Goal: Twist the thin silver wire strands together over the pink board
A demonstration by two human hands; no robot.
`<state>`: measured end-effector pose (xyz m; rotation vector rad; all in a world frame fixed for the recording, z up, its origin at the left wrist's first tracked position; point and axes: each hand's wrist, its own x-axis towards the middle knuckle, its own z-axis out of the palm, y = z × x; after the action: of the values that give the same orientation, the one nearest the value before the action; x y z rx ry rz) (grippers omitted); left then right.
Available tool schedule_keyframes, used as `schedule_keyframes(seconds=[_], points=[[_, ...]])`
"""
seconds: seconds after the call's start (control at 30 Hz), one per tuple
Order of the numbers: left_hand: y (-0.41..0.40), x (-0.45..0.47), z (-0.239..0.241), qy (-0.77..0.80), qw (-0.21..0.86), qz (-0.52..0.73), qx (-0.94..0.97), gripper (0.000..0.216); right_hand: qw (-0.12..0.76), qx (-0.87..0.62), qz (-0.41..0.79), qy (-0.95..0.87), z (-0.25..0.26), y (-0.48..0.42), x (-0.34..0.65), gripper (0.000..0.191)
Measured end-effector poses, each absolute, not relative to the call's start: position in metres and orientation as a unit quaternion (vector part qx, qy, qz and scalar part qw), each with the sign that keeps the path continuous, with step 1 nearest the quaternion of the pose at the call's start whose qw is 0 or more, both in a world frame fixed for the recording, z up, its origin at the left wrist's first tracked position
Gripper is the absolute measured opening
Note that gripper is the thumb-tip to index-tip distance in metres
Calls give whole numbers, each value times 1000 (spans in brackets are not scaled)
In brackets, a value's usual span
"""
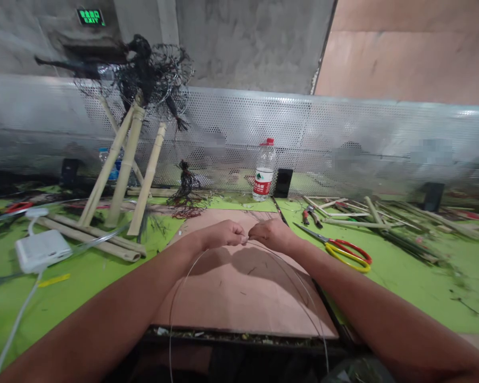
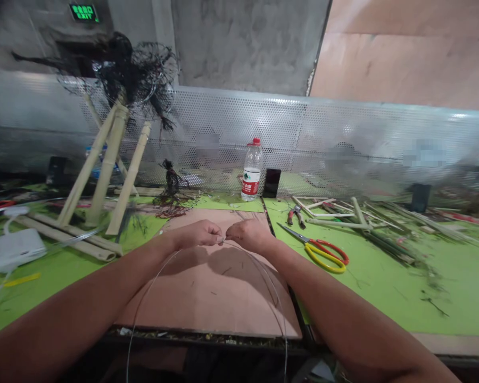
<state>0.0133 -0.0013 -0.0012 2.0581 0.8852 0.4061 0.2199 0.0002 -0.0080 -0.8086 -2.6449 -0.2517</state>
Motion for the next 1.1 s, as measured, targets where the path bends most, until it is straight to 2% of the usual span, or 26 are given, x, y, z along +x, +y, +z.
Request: schedule_keyframes(seconds=[0.1,0.2,0.37,0.57,0.67,0.77,0.83,0.9,0.97,1.0,1.03,1.1], points=[[1,16,-4,364,413,157,820,27,110,-325,-159,-926,-1,-12,217,23],[5,16,-8,380,392,172,820,24,82,-365,-200,-906,3,-20,210,20],[16,16,-19,384,363,223,819,21,94,-394,-182,-896,-2,-30,198,19],[19,13,-21,395,345,231,820,18,119,-434,-116,-886,-13,-36,186,30],[15,10,-14,386,344,210,830,19,145,-434,0,-889,-6,-37,189,26],[12,7,-8,388,357,182,830,20,126,-407,282,-860,7,-33,204,25],[11,7,-5,392,372,191,819,23,173,-400,417,-798,16,-25,219,30],[8,6,-1,382,398,200,810,28,272,-402,454,-747,19,-13,236,38],[4,7,2,361,421,203,807,31,380,-398,474,-687,16,1,249,39],[2,7,4,349,430,205,807,31,408,-393,489,-664,13,6,253,37],[0,7,5,338,437,208,807,32,410,-393,502,-652,8,11,255,34],[-3,8,6,325,444,222,805,31,360,-390,534,-658,-1,13,253,31]])
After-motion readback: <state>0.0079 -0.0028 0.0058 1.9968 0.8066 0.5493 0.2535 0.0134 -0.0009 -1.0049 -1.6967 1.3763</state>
